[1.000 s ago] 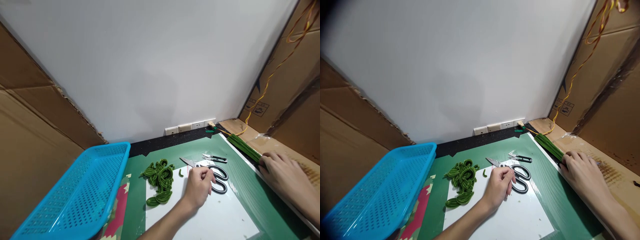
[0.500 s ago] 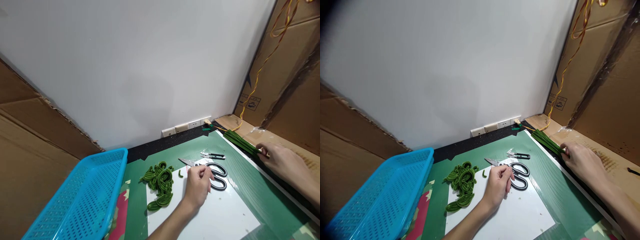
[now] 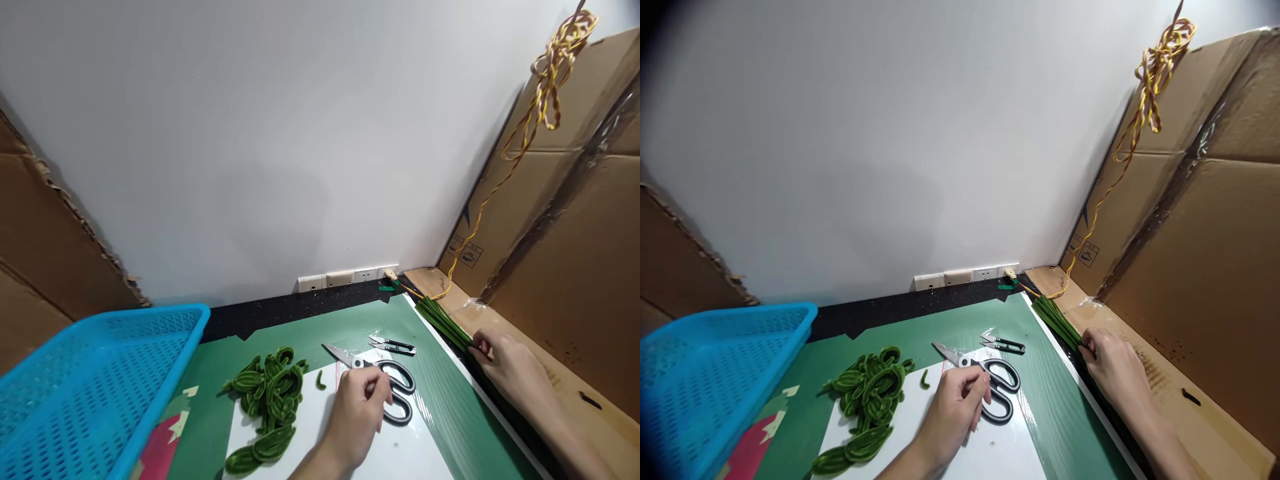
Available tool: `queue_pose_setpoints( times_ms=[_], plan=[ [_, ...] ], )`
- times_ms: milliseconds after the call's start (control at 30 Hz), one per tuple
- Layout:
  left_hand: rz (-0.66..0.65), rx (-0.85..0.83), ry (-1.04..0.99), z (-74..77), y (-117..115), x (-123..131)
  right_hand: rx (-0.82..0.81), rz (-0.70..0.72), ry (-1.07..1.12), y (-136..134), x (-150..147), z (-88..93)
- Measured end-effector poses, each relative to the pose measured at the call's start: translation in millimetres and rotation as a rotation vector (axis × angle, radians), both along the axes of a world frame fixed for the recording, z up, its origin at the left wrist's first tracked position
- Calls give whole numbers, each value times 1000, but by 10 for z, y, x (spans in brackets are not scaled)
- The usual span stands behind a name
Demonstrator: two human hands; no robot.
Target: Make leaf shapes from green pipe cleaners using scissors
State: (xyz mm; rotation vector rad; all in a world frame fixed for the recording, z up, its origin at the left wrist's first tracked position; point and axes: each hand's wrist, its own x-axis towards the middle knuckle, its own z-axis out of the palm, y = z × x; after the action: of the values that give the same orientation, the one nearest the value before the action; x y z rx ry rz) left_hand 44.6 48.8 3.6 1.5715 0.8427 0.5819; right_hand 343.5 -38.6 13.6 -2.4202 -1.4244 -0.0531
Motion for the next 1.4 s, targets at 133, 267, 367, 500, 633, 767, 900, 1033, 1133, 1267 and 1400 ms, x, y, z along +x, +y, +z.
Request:
queue_pose_setpoints(
  times_ms=[133,267,367,500,633,767,900,1033,1133,1267,1400],
  plan=[
    [-5,1,2,-6,9,5,-36,-8,-14,8,23,1],
    [2,-16,0,58,-5,-12,-48,-19,-37,9,-10,14],
    [4,-19,-15,42,5,-6,-38,-19,-50,-2,36,-1],
    [-1,14,-35,-6,31,26,17,-18,-44,-34,234,13],
    [-11,1,-33,3,15,20,92,12,-16,-59,333,221],
    [-22,-67,-84,-21,2,4,205,199,187,-40,107,548],
    [11,-203,-281,-116,40,31,247,513,287,63,-271,766],
    [-19,-293,-376,-131,69,35,317,754,254,286,-554,803],
    [-26,-243,-417,-89,64,14,403,879,187,479,-688,726],
    [25,-193,-410,-102,59,24,404,1009,97,659,-807,539],
    [-59,-115,-329,-172,50,70,315,1059,133,712,-893,352]
  ],
)
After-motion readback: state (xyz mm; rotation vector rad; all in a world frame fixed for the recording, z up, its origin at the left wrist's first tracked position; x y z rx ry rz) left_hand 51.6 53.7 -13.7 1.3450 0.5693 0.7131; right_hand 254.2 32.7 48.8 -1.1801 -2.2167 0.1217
